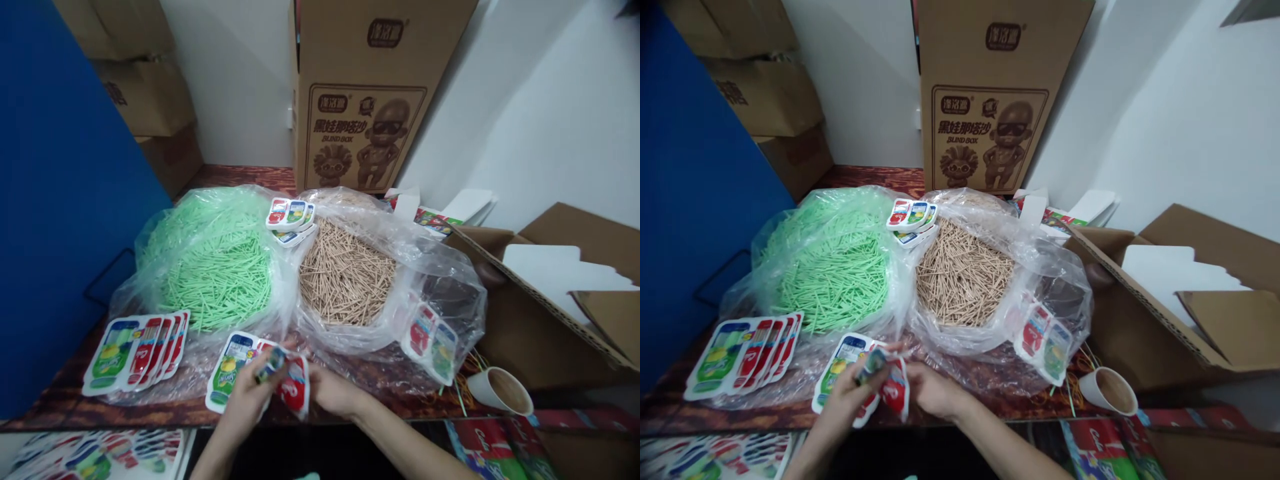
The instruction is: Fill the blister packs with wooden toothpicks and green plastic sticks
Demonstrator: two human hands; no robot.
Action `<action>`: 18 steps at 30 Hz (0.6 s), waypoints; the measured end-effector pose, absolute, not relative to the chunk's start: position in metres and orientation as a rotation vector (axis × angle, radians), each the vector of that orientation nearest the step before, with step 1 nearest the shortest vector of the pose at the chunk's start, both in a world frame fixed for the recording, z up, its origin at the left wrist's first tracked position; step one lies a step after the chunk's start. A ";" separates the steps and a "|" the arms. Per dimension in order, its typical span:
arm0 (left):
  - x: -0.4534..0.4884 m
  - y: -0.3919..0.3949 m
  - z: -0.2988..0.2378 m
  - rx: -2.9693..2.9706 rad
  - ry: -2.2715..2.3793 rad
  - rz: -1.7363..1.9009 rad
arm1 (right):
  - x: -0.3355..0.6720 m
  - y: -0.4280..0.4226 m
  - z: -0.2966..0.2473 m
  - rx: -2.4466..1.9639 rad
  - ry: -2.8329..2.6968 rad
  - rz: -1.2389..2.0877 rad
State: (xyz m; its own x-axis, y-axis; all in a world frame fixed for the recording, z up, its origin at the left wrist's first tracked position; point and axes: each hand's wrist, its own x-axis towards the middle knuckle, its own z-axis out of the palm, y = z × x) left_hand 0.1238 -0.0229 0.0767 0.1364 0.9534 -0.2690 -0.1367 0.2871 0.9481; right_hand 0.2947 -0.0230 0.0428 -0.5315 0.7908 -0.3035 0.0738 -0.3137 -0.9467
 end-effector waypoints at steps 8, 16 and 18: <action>0.092 -0.009 0.064 0.453 1.233 1.395 | 0.294 -0.030 0.037 -1.312 -1.596 1.208; 0.101 -0.015 0.063 0.277 1.194 1.386 | 0.294 -0.036 0.020 -1.293 -1.489 1.169; 0.100 -0.015 0.062 0.267 1.186 1.396 | 0.294 -0.036 0.021 -1.284 -1.486 1.181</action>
